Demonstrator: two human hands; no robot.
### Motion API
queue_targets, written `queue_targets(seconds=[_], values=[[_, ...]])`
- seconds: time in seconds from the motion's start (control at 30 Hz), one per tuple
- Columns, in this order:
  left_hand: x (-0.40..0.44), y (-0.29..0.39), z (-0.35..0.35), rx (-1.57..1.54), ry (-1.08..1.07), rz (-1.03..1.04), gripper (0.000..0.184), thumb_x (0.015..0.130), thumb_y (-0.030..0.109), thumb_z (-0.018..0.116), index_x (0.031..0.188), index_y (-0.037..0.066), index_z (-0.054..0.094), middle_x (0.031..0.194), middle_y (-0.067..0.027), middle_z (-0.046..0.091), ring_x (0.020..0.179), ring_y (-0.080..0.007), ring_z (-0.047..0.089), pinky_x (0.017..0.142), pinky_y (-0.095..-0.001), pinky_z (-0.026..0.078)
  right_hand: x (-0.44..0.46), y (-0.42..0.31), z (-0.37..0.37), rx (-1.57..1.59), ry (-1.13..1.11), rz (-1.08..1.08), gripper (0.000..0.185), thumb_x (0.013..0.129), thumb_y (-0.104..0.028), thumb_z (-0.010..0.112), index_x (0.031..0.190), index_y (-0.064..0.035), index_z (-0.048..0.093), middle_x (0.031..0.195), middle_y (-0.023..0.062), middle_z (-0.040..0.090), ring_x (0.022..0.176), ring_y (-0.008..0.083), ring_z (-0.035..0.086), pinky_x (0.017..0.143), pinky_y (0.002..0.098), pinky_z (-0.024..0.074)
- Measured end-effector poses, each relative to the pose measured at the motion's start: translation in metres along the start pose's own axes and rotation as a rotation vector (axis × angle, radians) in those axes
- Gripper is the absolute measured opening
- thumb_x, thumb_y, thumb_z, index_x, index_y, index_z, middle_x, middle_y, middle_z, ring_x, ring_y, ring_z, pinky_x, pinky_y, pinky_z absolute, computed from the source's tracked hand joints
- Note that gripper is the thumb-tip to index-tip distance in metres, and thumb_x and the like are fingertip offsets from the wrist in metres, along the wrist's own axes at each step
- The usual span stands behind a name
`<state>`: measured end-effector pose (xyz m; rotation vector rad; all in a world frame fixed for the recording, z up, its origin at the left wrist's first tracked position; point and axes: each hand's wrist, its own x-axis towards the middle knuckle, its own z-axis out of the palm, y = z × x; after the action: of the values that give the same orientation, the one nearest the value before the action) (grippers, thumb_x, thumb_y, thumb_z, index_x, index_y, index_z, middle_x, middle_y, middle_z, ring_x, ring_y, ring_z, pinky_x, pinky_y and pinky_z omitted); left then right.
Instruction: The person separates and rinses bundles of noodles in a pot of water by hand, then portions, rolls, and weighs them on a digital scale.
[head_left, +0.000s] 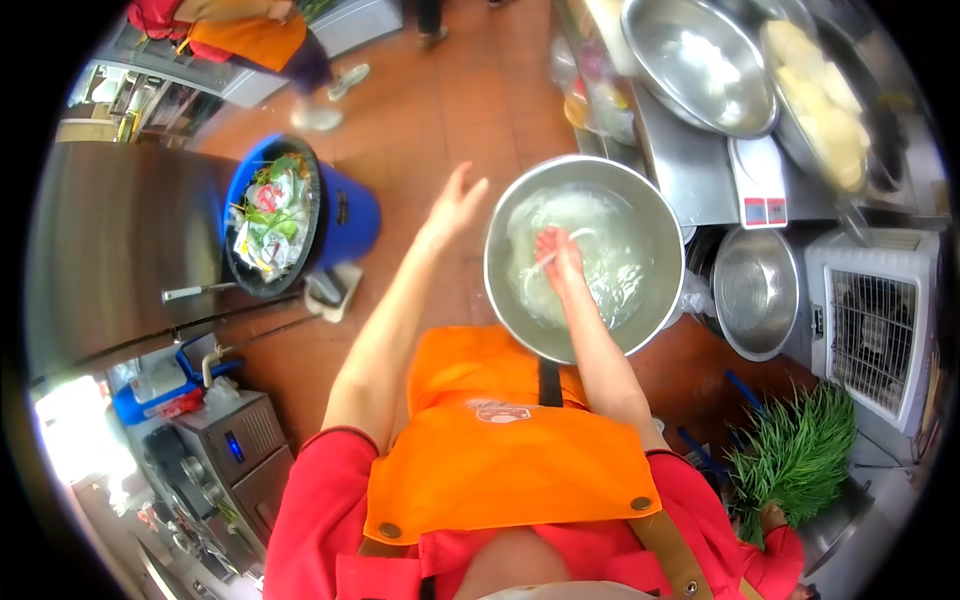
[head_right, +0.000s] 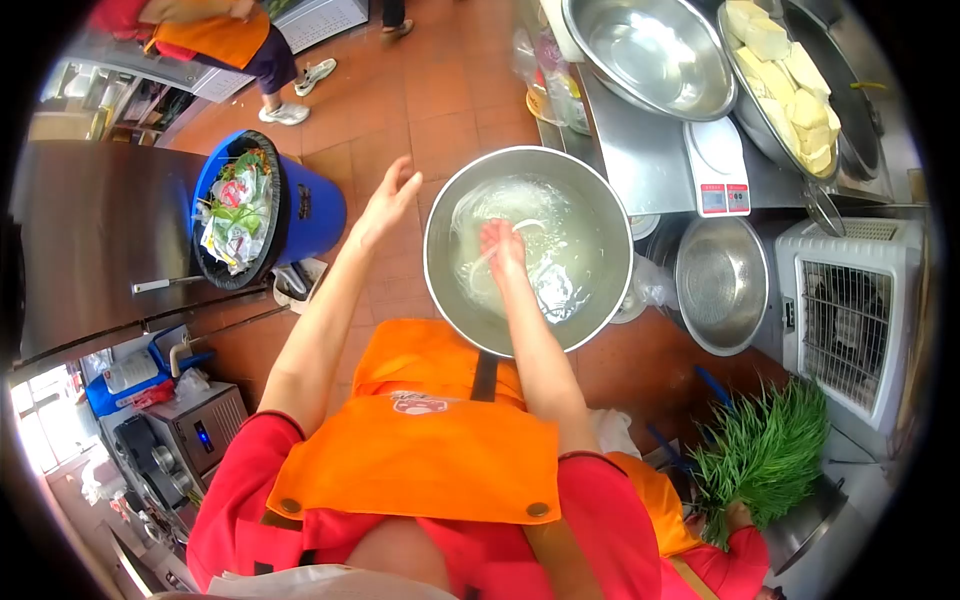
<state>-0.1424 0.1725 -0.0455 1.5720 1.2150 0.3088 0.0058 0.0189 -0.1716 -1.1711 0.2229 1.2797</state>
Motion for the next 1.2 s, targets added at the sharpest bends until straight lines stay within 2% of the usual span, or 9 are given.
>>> queue_targets(seconds=[0.17,0.23,0.33,0.43,0.63,0.73,0.83,1.03,1.2], values=[[-0.032,-0.045,0.0,-0.231,-0.001,-0.163,0.063,0.093,0.043,0.053,0.142,0.009,0.032,0.14,-0.0197,0.038,0.134,-0.0278,0.031,0.109,-0.0415,0.025,0.039,0.026,0.011,-0.3,0.086,-0.081,0.031,0.096,-0.033,0.048,0.103,-0.0042,0.055,0.089,0.0068,0.057,0.082,0.0176,0.055,0.07,0.0329,0.0456],[-0.042,-0.048,0.004,-0.277,0.007,-0.185,0.061,0.094,0.042,0.053,0.141,0.009,0.033,0.14,-0.0186,0.038,0.133,-0.0276,0.031,0.109,-0.0406,0.025,0.076,0.053,-0.006,-0.475,0.09,-0.152,0.029,0.095,-0.032,0.049,0.102,-0.0039,0.055,0.09,0.0059,0.055,0.083,0.0172,0.054,0.072,0.0329,0.0446],[-0.042,-0.073,0.012,-0.338,-0.006,-0.131,0.059,0.094,0.041,0.053,0.141,0.01,0.035,0.137,-0.0157,0.041,0.129,-0.024,0.036,0.107,-0.038,0.028,0.17,0.113,-0.065,-0.46,0.038,-0.077,0.029,0.093,-0.027,0.047,0.104,-0.0007,0.055,0.094,0.0081,0.056,0.086,0.0182,0.054,0.074,0.0345,0.0446],[-0.044,-0.085,0.021,-0.407,-0.022,-0.164,0.059,0.094,0.043,0.053,0.14,0.011,0.034,0.132,-0.0133,0.044,0.126,-0.0223,0.038,0.105,-0.0374,0.031,0.118,0.086,0.0,-0.397,0.342,-0.063,0.029,0.092,-0.024,0.047,0.105,0.0005,0.056,0.092,0.0098,0.058,0.087,0.0192,0.054,0.076,0.0369,0.0446],[-0.054,-0.067,0.039,-0.694,-0.095,-0.311,0.054,0.095,0.044,0.05,0.138,0.015,0.035,0.122,-0.005,0.052,0.114,-0.0164,0.048,0.096,-0.0331,0.041,0.077,0.05,0.038,-0.167,0.379,0.009,0.028,0.089,-0.02,0.05,0.106,0.0005,0.057,0.091,0.01,0.059,0.085,0.0203,0.055,0.076,0.0368,0.045],[-0.062,-0.044,0.046,-0.813,-0.143,-0.406,0.049,0.096,0.043,0.048,0.136,0.016,0.038,0.118,-0.0007,0.055,0.105,-0.0131,0.053,0.086,-0.0293,0.046,0.082,0.06,0.028,-0.205,0.305,-0.127,0.028,0.09,-0.021,0.051,0.108,0.0003,0.056,0.091,0.0087,0.058,0.084,0.0197,0.054,0.077,0.0361,0.045],[-0.063,-0.045,0.045,-0.867,-0.146,-0.384,0.047,0.096,0.045,0.047,0.134,0.016,0.041,0.115,0.0004,0.057,0.102,-0.0125,0.053,0.08,-0.0284,0.047,0.061,0.051,0.032,-0.279,0.181,-0.074,0.062,0.092,-0.032,0.049,0.136,0.0084,0.031,0.136,0.022,0.042,0.124,0.0299,0.042,0.105,0.0394,0.0323],[-0.061,-0.053,0.046,-0.93,-0.136,-0.347,0.043,0.098,0.045,0.044,0.129,0.015,0.046,0.116,0.0005,0.057,0.104,-0.0136,0.053,0.082,-0.0293,0.047,-0.006,0.022,0.065,-0.138,0.077,-0.128,0.059,0.095,-0.032,0.049,0.134,0.0088,0.032,0.131,0.0208,0.045,0.12,0.0278,0.046,0.101,0.0385,0.0364],[-0.062,-0.057,0.043,-0.985,-0.141,-0.296,0.045,0.098,0.044,0.042,0.128,0.011,0.047,0.118,-0.0046,0.057,0.106,-0.0162,0.054,0.086,-0.0345,0.049,-0.049,0.01,0.08,-0.147,-0.125,-0.176,0.035,0.094,-0.019,0.052,0.119,0.0046,0.044,0.113,0.0133,0.055,0.102,0.0191,0.055,0.086,0.0321,0.0449]])
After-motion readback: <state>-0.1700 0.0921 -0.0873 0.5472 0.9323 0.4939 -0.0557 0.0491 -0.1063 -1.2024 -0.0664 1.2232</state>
